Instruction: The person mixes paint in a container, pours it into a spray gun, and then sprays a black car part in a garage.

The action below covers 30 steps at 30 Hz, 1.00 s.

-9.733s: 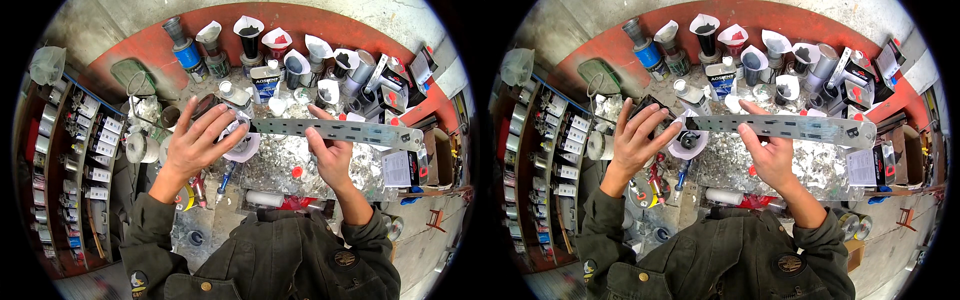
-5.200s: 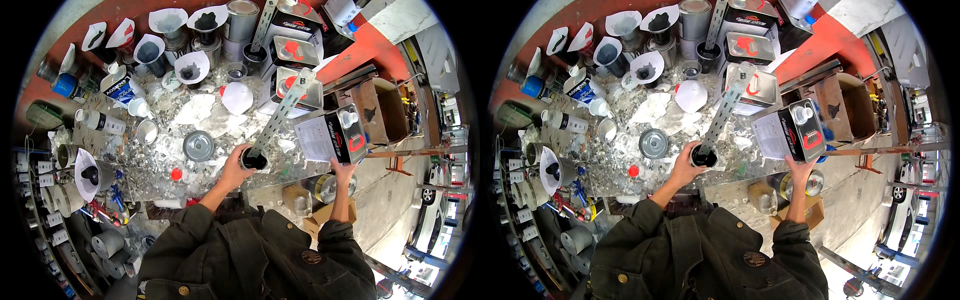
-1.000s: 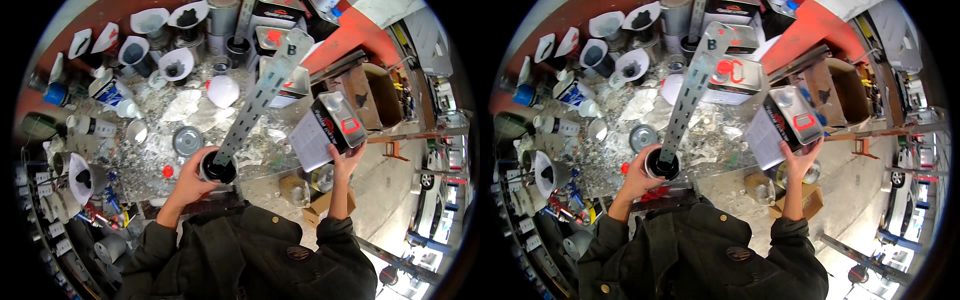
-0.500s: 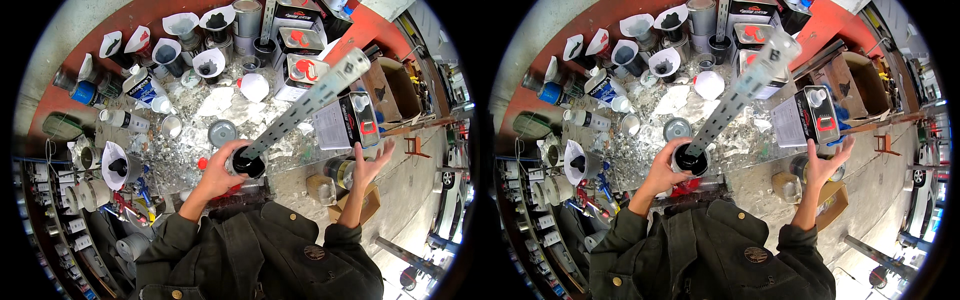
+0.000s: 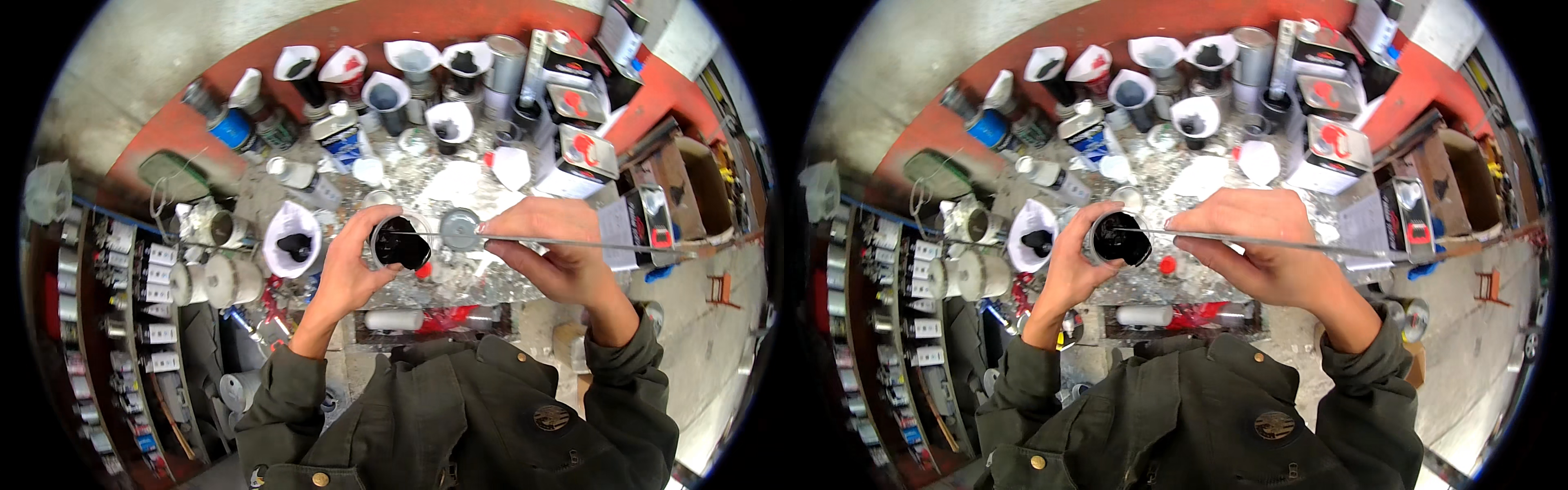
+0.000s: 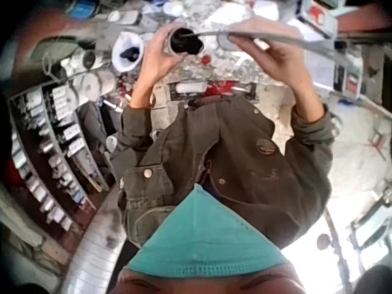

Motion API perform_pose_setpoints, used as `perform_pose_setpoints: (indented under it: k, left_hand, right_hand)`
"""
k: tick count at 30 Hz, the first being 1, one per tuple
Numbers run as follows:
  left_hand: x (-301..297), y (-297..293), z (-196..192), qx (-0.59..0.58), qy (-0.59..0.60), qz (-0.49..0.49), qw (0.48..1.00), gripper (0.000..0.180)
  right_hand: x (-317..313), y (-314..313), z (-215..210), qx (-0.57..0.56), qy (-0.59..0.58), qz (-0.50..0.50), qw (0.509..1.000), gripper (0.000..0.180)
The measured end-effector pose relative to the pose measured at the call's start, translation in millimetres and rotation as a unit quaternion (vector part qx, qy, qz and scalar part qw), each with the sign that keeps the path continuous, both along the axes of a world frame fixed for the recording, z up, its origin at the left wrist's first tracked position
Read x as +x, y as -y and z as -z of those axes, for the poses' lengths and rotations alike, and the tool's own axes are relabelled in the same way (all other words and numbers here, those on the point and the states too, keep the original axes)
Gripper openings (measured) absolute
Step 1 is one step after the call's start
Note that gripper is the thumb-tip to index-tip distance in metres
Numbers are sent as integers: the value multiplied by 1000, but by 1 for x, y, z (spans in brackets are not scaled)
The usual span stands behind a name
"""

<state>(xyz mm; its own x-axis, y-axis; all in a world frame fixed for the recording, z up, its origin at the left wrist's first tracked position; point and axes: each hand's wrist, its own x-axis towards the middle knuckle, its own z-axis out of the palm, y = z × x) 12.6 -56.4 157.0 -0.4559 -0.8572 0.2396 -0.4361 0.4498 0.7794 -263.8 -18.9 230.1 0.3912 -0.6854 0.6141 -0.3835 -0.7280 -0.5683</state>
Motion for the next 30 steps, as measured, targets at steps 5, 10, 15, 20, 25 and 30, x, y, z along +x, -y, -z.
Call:
perform_pose_setpoints:
  k: [5,10,15,20,25,30]
  left_hand:
    - [47,0,-15,-4,11,-65,998,69]
    - [83,-2,-27,-55,45,-102,992,69]
    - [112,0,-39,-78,92,-129,984,69]
    - [135,11,-38,-120,213,-162,956,68]
    - [143,14,-29,-220,359,-167,891,65]
    - [144,12,-21,-305,429,-160,835,62]
  right_hand:
    - [45,9,5,1,41,-76,996,29]
    - [77,21,14,-38,70,-100,992,28]
    - [91,42,27,-40,129,-92,987,27]
    - [110,50,51,88,261,-58,959,24]
    - [115,48,67,168,297,-71,937,22]
    - [114,46,75,194,309,-58,929,21]
